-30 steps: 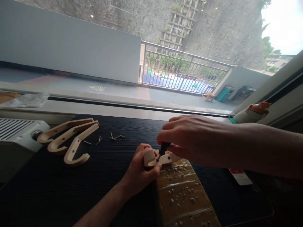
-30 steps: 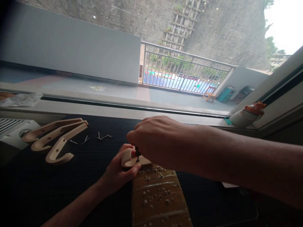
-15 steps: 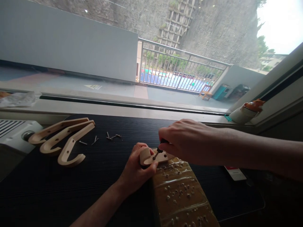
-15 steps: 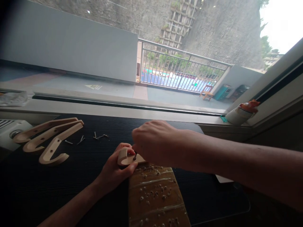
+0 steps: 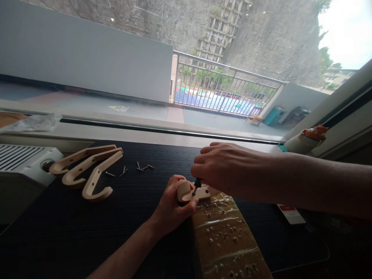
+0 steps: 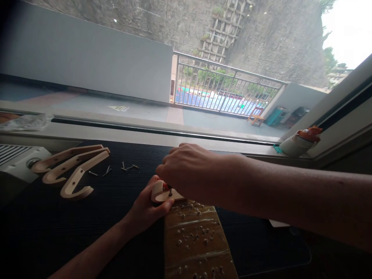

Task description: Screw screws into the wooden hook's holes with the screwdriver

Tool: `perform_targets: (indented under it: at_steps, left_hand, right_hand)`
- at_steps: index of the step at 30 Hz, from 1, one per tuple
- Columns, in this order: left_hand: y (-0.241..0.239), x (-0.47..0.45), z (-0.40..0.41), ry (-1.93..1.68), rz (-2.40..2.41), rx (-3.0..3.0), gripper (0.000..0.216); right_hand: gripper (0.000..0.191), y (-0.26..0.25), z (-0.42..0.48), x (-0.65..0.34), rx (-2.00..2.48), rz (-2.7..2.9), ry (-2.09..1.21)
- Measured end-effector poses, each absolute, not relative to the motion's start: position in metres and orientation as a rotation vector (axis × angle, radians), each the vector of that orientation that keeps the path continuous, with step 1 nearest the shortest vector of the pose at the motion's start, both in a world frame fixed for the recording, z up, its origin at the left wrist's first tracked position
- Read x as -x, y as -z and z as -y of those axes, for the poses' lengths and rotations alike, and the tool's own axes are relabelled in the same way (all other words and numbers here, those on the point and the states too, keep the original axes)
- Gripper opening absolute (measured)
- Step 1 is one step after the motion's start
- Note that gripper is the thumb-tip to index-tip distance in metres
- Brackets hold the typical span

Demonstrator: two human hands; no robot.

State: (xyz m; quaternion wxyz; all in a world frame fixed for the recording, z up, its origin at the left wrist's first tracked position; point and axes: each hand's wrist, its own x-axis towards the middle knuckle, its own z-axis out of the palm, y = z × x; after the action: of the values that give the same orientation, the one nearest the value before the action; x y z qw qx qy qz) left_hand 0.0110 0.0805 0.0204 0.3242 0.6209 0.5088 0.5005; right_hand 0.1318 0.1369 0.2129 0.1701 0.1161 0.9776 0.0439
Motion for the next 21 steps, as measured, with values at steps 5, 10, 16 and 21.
perform_targets:
  at_steps: [5, 10, 16, 21]
  left_hand:
    - [-0.020, -0.011, -0.081, -1.331, -1.347, -1.597, 0.017]
    - [-0.018, -0.011, -0.081, -1.320, -1.354, -1.630, 0.017]
    - [-0.020, -0.012, -0.080, -1.318, -1.329, -1.664, 0.017]
    - [-0.022, -0.012, -0.079, -1.331, -1.320, -1.642, 0.016]
  right_hand:
    - [0.012, -0.208, -0.140, -0.136, -0.557, -2.711, -0.059]
    - [0.025, -0.204, -0.137, -0.135, -0.877, -2.657, -0.047]
    - [0.015, -0.214, -0.126, -0.134, -0.885, -2.606, -0.077]
    - [0.009, -0.212, -0.126, -0.139, -0.527, -2.802, -0.036]
